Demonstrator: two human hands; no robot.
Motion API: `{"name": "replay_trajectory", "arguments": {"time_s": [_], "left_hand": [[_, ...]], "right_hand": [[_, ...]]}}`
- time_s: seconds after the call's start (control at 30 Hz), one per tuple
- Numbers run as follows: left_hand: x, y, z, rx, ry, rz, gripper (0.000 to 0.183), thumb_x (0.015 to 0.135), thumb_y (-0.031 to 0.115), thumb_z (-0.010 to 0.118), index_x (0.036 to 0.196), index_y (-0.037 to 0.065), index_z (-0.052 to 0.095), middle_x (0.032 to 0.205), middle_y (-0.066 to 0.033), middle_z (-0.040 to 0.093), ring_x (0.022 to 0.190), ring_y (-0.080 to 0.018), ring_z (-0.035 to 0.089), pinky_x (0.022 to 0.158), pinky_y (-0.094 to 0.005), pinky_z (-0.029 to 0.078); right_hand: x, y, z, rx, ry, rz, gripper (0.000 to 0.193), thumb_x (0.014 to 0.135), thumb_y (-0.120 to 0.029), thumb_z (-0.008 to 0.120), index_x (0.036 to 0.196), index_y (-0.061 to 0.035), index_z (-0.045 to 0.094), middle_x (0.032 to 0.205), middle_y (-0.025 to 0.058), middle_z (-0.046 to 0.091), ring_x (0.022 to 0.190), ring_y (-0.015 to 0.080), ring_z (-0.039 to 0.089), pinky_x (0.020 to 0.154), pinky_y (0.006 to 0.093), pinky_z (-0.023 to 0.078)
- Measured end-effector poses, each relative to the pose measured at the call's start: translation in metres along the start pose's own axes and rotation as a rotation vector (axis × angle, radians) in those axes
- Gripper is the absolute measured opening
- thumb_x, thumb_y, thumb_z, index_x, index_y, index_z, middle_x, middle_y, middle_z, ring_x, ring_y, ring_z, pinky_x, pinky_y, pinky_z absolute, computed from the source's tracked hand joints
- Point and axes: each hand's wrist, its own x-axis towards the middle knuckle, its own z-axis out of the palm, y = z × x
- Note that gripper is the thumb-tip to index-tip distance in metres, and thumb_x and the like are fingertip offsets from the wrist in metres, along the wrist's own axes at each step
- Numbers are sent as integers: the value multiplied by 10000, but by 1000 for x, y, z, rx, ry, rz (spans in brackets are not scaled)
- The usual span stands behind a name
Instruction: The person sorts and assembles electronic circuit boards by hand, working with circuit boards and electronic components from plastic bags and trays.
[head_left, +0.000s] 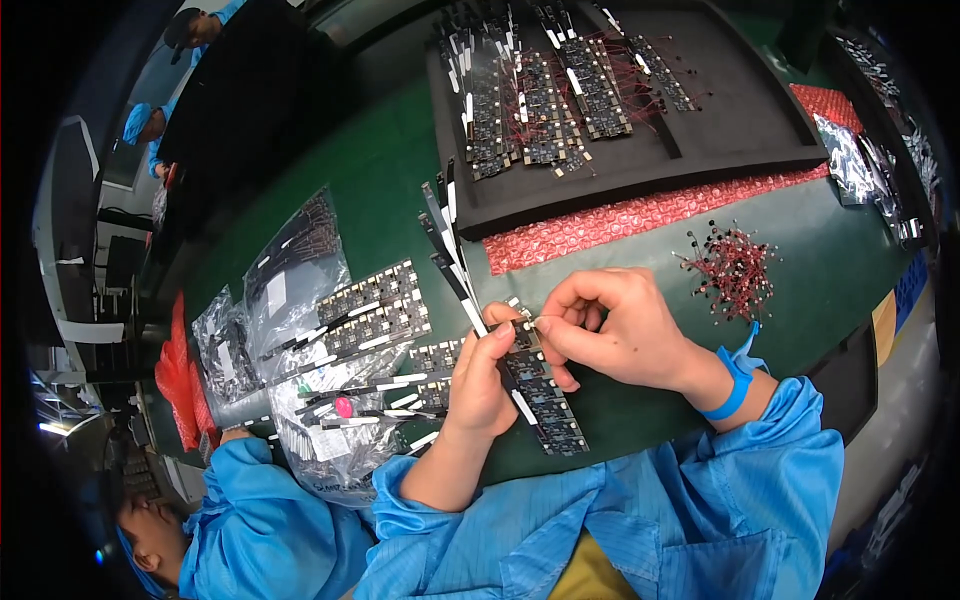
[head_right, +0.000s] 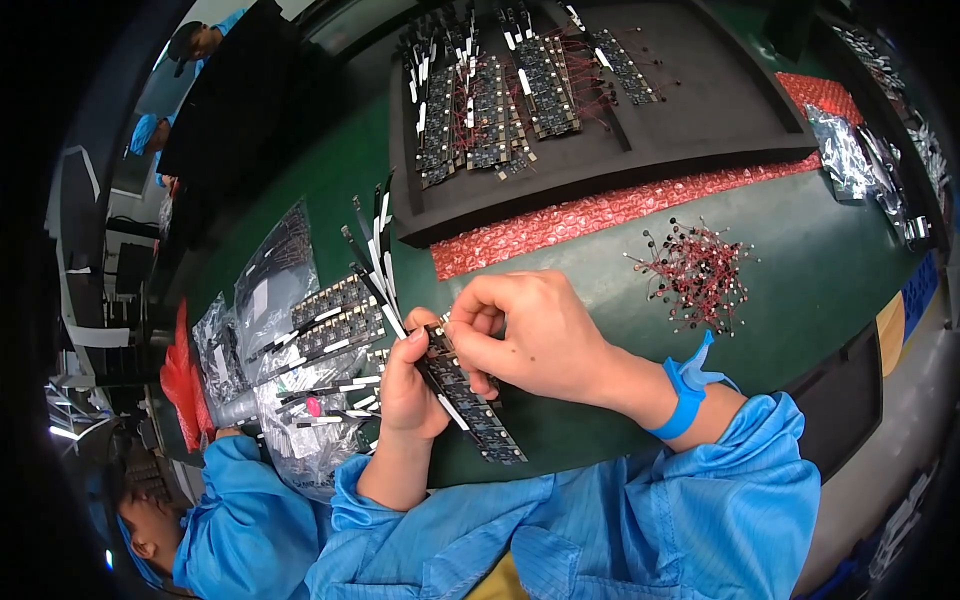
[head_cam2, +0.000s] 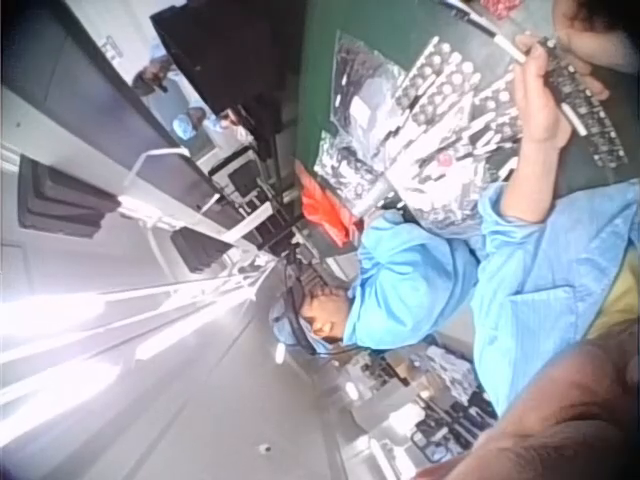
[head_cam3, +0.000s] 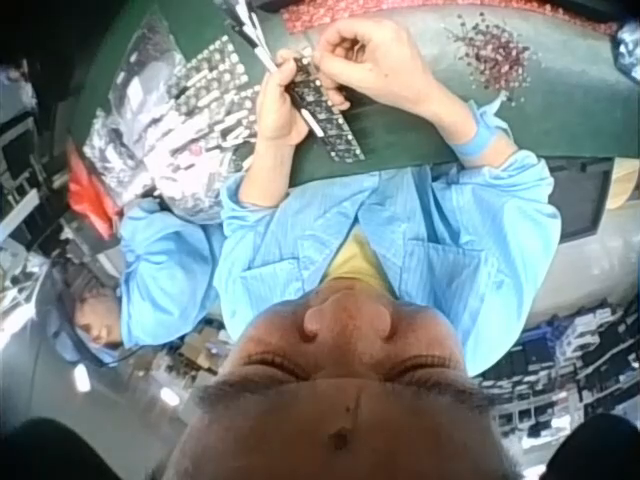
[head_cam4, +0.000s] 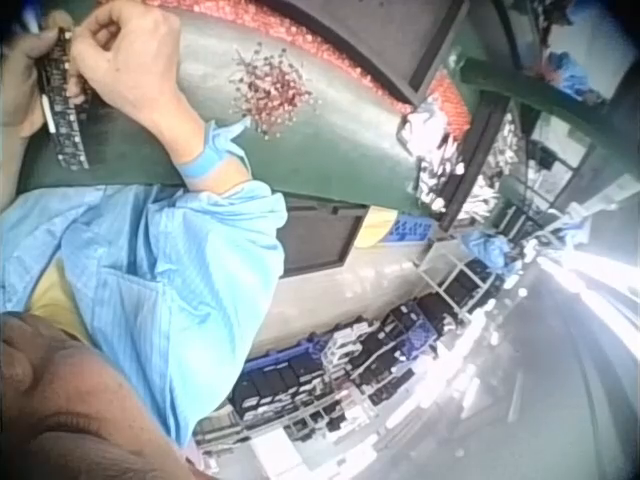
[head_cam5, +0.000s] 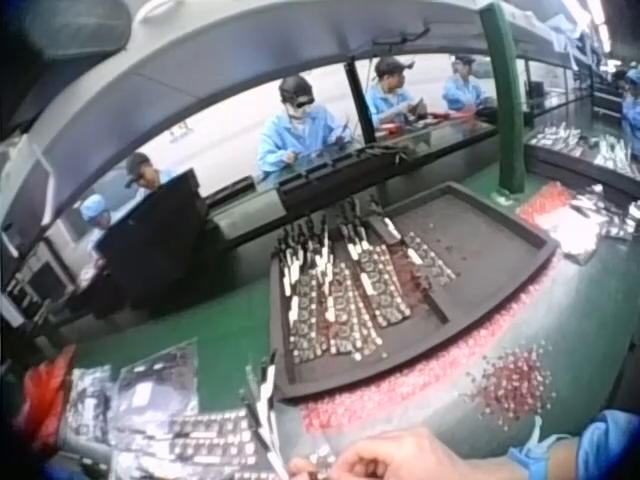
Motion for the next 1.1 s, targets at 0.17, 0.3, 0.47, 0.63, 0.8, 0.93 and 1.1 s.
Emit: {"name": "replay_trajectory", "arguments": {"time_s": [0.17,0.3,0.47,0.63,0.8,0.93,1.1], "left_hand": [[0,1,0,5,9,-15,106,759,131,308,762,26,323,620,-153,487,509,-237,529,467,-296,466],[-1,2,-1,8,-29,-17,109,771,134,324,760,26,320,645,-156,493,537,-246,540,472,-310,476],[-2,2,4,12,18,-21,114,771,128,370,761,24,322,683,-164,502,563,-249,548,490,-341,486],[-3,2,2,102,73,-27,107,750,138,388,751,61,313,660,-170,486,506,-258,532,457,-352,484],[-3,3,1,7,-3,-44,74,760,87,369,734,24,338,647,-111,478,514,-216,538,463,-332,486],[-3,3,2,-6,7,-62,75,757,85,373,732,27,334,647,-115,478,506,-216,536,450,-330,483],[-3,2,4,15,77,-76,135,732,140,421,694,47,331,598,-110,448,458,-222,513,391,-348,474]], "right_hand": [[1,0,0,-26,-8,-5,77,648,-39,478,593,14,470,436,34,497,402,89,508,399,190,397],[0,-2,0,-34,-15,14,75,646,-39,480,594,15,472,434,33,495,401,91,509,395,190,397],[1,2,-1,-12,-32,51,74,645,-39,481,605,23,481,445,42,496,405,89,512,398,188,400],[1,3,-2,119,-77,138,80,650,-37,479,633,38,500,510,49,516,440,86,514,414,179,408],[2,4,-4,167,-106,182,50,651,-28,523,661,22,525,573,32,529,509,43,485,438,151,386],[3,7,-5,187,-145,186,39,654,-16,524,667,20,525,608,35,535,546,51,502,462,150,400],[4,13,-4,261,-169,201,41,667,-7,519,690,26,514,617,44,534,566,69,511,481,163,408]]}}
